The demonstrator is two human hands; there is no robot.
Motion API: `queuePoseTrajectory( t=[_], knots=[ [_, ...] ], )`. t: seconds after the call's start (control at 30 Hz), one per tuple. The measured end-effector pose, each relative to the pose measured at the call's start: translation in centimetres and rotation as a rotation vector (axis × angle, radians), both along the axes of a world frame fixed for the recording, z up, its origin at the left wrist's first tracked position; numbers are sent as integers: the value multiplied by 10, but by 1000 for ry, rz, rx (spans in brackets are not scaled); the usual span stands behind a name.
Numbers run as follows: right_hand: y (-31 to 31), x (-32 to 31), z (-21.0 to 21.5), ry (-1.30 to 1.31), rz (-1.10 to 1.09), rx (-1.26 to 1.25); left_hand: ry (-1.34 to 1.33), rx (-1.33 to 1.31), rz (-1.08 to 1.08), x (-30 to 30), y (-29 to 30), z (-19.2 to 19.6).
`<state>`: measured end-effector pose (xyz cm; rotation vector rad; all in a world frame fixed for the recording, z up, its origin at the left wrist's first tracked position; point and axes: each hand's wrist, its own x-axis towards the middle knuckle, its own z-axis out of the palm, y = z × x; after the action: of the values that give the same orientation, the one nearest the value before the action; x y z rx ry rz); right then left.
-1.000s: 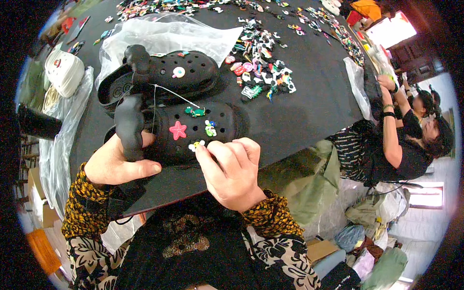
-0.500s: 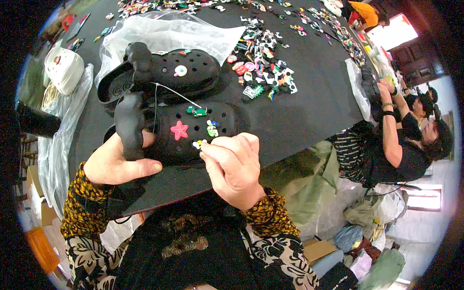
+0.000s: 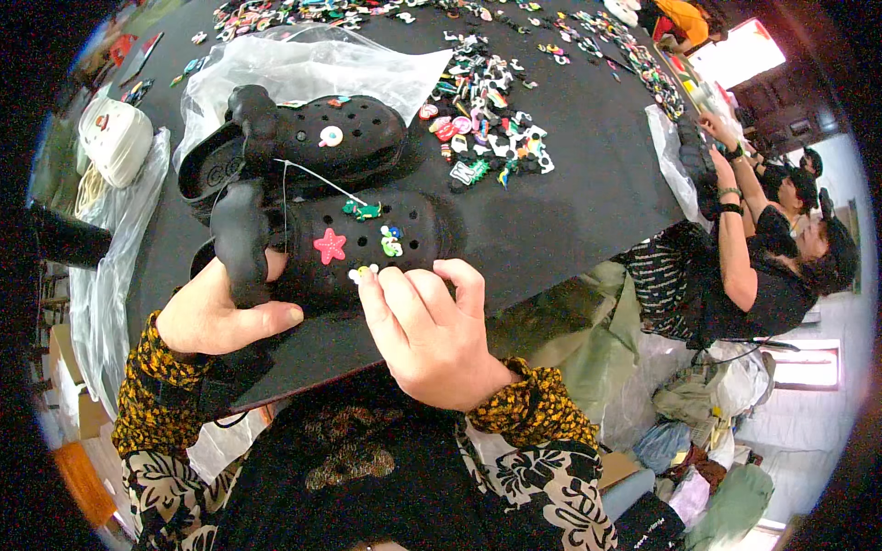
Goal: Attach decorative charms to the holes of clogs.
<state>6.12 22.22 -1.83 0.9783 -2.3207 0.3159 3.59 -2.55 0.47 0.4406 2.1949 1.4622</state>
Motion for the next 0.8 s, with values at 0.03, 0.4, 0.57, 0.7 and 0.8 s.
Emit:
queuePoseTrajectory(
  t=[0.03,0.4,0.57,0.7,0.8],
  knots=[
    [0,2,2,-43,-20,17,10,-1,-4,0,0,-1],
    [-5,4,0,-33,21,213,220,31,-19,3,1,-10],
    [-4,-3,1,-73,71,229,306,70,-54,1,3,-13],
    [-6,-10,5,-75,109,222,213,66,-19,3,5,-12],
    [-7,-10,11,-180,112,211,204,77,2,6,6,-10]
  ],
)
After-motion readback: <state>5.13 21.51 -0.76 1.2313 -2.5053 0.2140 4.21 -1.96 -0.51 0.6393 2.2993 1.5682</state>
